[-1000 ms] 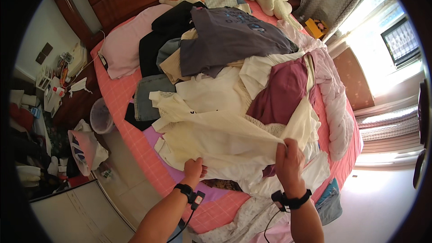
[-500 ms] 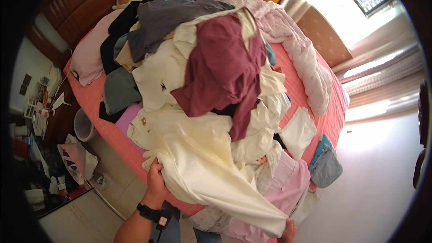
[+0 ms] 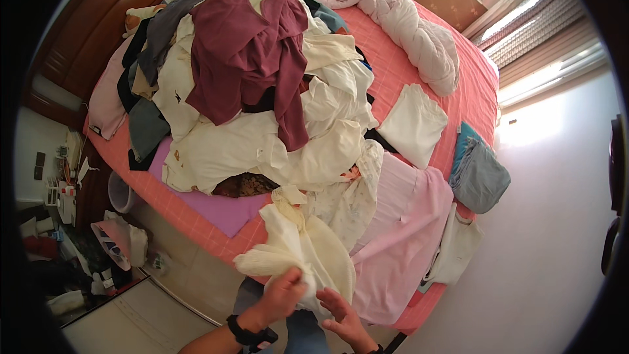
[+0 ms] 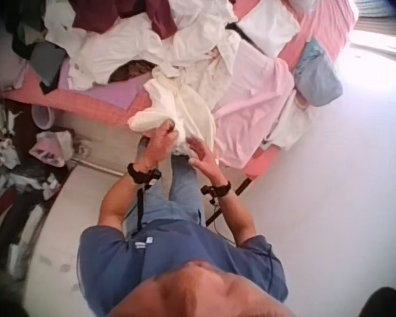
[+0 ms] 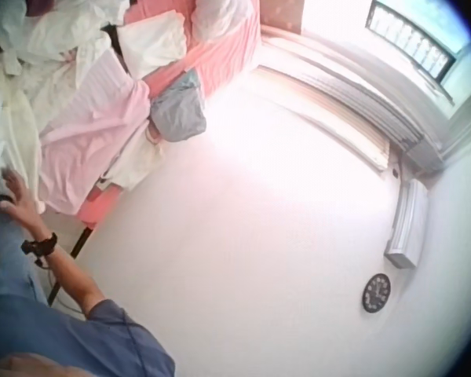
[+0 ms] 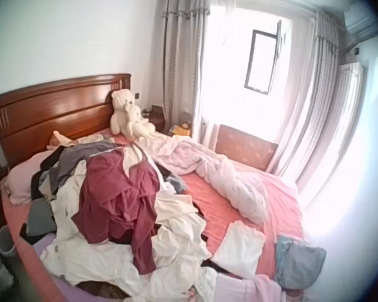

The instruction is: The person folds various garments on a bed, including white pants, a white shirt, a white t-shirt, and a maroon long-sleeved shirt. Each item is smoothed, folded into a neat rectangle, and placed in a growing stack on the bed.

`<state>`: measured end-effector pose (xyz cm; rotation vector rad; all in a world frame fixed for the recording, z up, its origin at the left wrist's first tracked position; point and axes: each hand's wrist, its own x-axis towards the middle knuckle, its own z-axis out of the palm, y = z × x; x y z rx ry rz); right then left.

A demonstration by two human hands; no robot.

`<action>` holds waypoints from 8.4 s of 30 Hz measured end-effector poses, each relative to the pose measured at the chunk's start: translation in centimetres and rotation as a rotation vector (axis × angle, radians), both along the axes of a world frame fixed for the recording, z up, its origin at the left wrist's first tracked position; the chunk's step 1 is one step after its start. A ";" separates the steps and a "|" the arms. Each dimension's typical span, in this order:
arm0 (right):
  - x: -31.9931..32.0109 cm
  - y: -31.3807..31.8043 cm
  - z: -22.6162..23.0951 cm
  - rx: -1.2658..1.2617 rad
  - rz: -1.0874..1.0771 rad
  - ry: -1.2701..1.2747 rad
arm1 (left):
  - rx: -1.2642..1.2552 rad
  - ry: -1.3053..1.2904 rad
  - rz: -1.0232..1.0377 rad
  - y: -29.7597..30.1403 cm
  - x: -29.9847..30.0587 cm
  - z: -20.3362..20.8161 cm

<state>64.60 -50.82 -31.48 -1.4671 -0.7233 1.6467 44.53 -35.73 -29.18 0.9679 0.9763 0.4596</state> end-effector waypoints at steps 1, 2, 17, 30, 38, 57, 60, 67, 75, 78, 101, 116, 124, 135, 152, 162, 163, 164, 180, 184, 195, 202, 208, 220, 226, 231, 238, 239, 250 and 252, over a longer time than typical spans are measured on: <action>-0.1 0.4 -0.2 0.013 -0.023 0.050 | 0.037 -0.016 -0.236 0.1 2.7 2.0; -0.2 0.2 -0.4 0.027 -0.048 0.097 | 0.409 -0.086 -0.402 -0.5 5.0 1.9; 9.0 0.6 6.5 0.079 -0.959 0.478 | 0.772 0.293 -0.717 -1.6 3.6 -12.0; 18.9 9.3 26.1 0.646 -0.981 0.455 | 0.789 -0.087 -0.206 4.5 4.4 17.7; 5.3 -1.0 20.5 0.444 -0.849 0.526 | 0.965 0.066 -0.795 -6.2 14.4 19.1; 4.1 -7.7 14.2 -0.230 -1.044 0.778 | 0.090 0.425 -0.107 1.3 5.8 -13.8; 5.4 -8.1 14.3 -0.256 -1.024 0.666 | -0.138 0.393 0.057 3.0 5.4 -20.6; 8.3 -13.3 8.2 -0.248 -1.037 0.554 | -0.080 0.338 -0.356 -1.1 1.9 -26.2; 7.2 -21.1 0.9 -0.494 -1.136 0.073 | -0.162 0.116 -0.079 -1.2 -0.1 -16.1; 5.9 -20.0 -0.8 -0.656 -0.938 -0.626 | 0.002 0.026 -0.166 -0.2 1.3 -9.3; 4.5 4.1 27.6 0.245 -1.045 0.572 | 0.922 0.078 -0.194 -0.3 9.1 10.3; 13.0 -7.5 49.9 0.503 -0.871 0.413 | 0.358 -0.217 -1.102 -4.4 12.4 14.0; 17.5 -8.6 53.0 0.630 -0.889 0.247 | 0.294 -0.038 -0.633 3.4 6.1 26.3; 43.0 5.0 45.7 0.732 -0.882 0.366 | 1.469 0.593 -0.153 20.9 19.1 48.1; 34.9 -8.0 38.9 0.377 -0.930 -0.142 | 1.826 0.378 -0.259 15.5 5.9 41.9; 26.6 -21.3 13.6 -0.091 -0.951 0.070 | 1.328 0.266 -0.620 1.8 2.9 16.2; 26.0 -22.5 12.1 -0.130 -0.942 0.045 | 1.315 0.294 -0.652 1.3 1.2 15.2; 26.2 -25.0 9.5 -0.156 -0.976 0.105 | 1.300 0.304 -0.688 0.9 0.3 14.7; 13.0 -39.2 -12.6 -0.532 -0.556 -0.074 | 1.295 0.696 -1.389 -8.2 -9.4 2.3; 12.8 -38.5 -14.2 -0.810 -0.364 -0.181 | 1.025 0.736 -1.624 -7.6 -9.9 -7.7; 33.6 -17.1 -12.7 -0.289 -1.063 -0.416 | 1.177 0.469 -0.342 12.0 24.8 -12.0; 46.8 -8.3 -19.7 -0.252 -1.212 0.062 | 1.114 0.579 -0.203 24.3 40.6 -19.8; 50.6 -5.2 -20.7 -0.375 -0.971 0.317 | 0.910 0.976 -0.299 27.8 42.1 -22.6; 52.6 -10.7 -15.8 0.409 -1.495 0.484 | 0.881 0.421 -0.188 30.9 36.7 -24.2; 44.0 -1.3 -9.8 0.399 -1.261 -0.634 | 0.775 0.883 -0.378 29.0 42.0 -23.9; 36.9 4.1 -13.2 0.249 -0.197 -1.312 | 0.773 0.976 -0.189 31.9 40.4 -27.1; 34.4 1.7 -12.9 0.108 -0.322 -1.211 | 0.275 -0.288 0.553 31.0 35.1 -21.1; 34.1 1.4 -12.7 0.107 -0.358 -1.184 | 0.329 -0.273 0.574 29.4 34.7 -19.6; 29.0 5.3 -10.0 -0.111 -1.120 0.403 | 1.469 0.423 -1.028 12.8 37.1 -16.0; 28.9 5.0 -9.8 -0.128 -1.191 0.558 | 1.462 0.408 -1.028 12.6 36.9 -16.1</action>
